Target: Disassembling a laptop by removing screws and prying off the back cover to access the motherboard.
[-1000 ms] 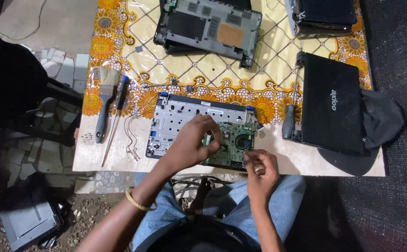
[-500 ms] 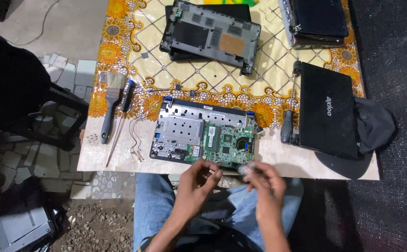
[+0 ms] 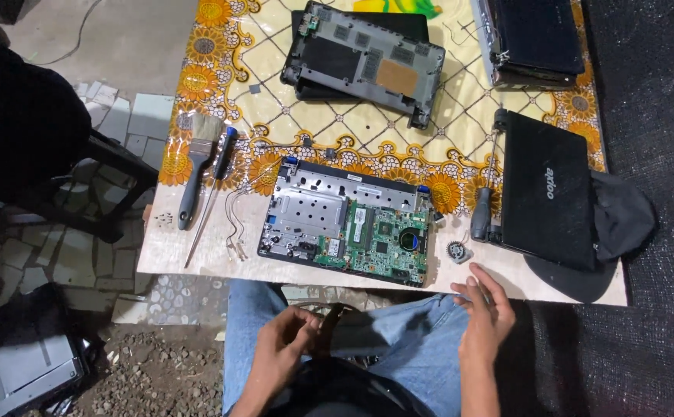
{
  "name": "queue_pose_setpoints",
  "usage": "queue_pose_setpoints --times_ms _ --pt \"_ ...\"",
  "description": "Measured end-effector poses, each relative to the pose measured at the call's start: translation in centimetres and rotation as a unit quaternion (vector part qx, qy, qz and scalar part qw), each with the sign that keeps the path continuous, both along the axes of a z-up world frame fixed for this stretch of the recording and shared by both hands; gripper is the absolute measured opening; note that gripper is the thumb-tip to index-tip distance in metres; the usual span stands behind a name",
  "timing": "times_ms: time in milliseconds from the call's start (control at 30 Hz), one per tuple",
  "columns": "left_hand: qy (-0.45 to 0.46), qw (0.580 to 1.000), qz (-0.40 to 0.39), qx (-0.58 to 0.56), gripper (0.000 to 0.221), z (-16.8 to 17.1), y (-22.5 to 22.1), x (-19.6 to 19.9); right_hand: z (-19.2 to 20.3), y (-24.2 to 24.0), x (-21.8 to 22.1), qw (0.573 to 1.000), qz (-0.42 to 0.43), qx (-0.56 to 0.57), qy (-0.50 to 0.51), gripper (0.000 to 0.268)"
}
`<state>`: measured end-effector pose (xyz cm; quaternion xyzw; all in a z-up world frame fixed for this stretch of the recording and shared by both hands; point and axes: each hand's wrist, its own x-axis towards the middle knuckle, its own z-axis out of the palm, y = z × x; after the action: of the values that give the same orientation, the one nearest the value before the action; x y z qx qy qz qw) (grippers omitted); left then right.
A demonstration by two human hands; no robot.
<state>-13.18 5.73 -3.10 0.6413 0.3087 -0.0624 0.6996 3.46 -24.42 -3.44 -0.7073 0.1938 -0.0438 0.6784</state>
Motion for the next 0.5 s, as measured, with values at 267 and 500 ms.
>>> queue_pose_setpoints --times_ms 267,500 --pt "0.054 0.993 -0.052 0.092 0.020 -3.3 1.6 -1.3 -0.5 2.9 -3.3 0.999 0.013 -0.008 -0.035 0.018" --pt "0.012 0.989 -0.092 0.115 0.016 -4.8 2.7 -2.4 1.8 4.4 -4.3 0.999 0.033 -0.032 -0.025 0.021"
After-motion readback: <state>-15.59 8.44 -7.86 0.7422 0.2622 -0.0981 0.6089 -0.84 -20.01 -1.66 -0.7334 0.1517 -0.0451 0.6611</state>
